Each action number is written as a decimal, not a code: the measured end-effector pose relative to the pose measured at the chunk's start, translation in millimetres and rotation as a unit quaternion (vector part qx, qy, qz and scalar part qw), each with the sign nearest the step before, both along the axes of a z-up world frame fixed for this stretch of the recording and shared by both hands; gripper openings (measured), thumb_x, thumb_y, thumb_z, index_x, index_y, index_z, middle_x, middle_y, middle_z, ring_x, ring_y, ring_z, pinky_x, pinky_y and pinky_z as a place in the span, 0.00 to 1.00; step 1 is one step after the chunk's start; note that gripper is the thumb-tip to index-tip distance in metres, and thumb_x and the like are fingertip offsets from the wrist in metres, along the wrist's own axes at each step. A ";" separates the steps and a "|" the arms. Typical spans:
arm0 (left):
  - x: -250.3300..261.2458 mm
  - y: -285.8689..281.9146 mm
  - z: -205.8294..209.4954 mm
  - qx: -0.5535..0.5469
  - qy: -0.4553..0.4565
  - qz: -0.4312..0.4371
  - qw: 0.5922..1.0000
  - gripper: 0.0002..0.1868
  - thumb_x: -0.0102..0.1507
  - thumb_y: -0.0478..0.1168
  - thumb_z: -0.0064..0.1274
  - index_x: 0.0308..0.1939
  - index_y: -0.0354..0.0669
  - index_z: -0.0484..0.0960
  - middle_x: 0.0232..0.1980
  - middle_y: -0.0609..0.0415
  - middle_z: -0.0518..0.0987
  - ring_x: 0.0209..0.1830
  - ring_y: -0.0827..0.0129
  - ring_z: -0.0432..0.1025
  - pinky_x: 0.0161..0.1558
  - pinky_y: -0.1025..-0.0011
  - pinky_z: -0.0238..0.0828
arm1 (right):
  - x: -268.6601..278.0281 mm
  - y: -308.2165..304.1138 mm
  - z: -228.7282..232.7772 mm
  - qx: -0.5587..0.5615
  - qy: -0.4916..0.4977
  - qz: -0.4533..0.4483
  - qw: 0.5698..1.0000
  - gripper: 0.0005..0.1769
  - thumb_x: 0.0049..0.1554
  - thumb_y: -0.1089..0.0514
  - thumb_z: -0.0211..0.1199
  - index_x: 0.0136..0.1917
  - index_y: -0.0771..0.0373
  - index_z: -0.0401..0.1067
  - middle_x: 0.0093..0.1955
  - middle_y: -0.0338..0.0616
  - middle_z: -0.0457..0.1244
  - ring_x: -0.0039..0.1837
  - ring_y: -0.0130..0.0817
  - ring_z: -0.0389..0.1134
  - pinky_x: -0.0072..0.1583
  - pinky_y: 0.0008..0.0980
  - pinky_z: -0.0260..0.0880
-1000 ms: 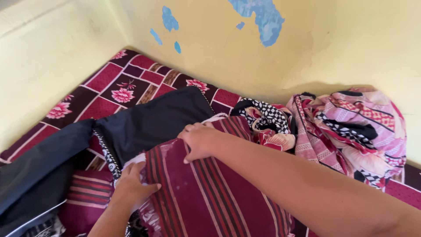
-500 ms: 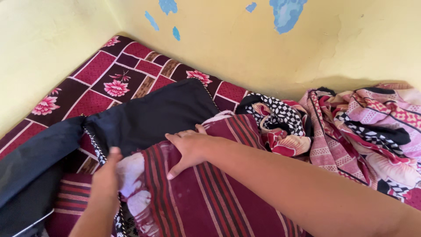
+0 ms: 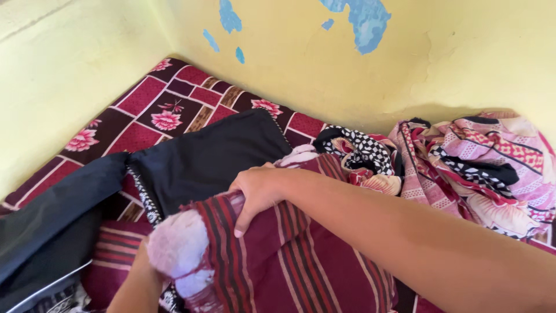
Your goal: The person inserts a striped pillow into a black pillowcase on a bed. They adjust the fabric and corners to fit the pillow inside, then place the finished pillow on the bed next to another patterned pillow. The person also handles a pile of folded fabrics on the bed.
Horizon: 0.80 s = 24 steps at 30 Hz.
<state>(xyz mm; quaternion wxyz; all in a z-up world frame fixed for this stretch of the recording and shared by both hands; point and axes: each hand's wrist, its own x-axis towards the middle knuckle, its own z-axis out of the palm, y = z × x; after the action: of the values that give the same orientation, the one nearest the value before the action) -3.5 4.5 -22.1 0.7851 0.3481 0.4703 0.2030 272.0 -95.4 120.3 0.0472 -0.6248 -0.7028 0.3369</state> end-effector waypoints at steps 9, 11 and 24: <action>0.0 13.9 -62.7 0.200 0.235 -0.066 0.949 0.23 0.63 0.47 0.43 0.59 0.45 0.79 0.57 0.51 0.82 0.57 0.60 0.75 0.56 0.61 0.71 | 7.3 5.6 -24.9 0.038 -0.001 0.051 0.998 0.51 0.26 0.27 0.77 0.60 0.53 0.78 0.56 0.45 0.72 0.63 0.47 0.69 0.65 0.49 0.60; -3.5 19.8 -65.6 0.322 0.306 -0.113 0.889 0.23 0.62 0.46 0.45 0.59 0.44 0.79 0.57 0.51 0.82 0.57 0.61 0.75 0.56 0.62 0.71 | 6.8 6.1 -36.8 0.096 -0.021 0.065 0.993 0.57 0.26 0.28 0.79 0.65 0.53 0.74 0.61 0.48 0.67 0.67 0.52 0.62 0.64 0.58 0.54; 0.1 76.6 -28.3 0.522 0.458 -0.188 0.695 0.14 0.62 0.42 0.57 0.50 0.45 0.85 0.41 0.51 0.85 0.40 0.64 0.79 0.44 0.68 0.74 | -5.7 -13.5 -54.9 0.202 0.013 0.012 0.979 0.56 0.44 0.41 0.74 0.80 0.41 0.50 0.58 0.51 0.65 0.63 0.53 0.65 0.64 0.54 0.56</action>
<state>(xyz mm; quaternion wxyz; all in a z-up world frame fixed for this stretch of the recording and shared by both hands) -3.4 81.2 -50.3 0.1872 0.8326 0.5151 0.0798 266.2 -108.9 65.4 0.1779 -0.5891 -0.7634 0.1965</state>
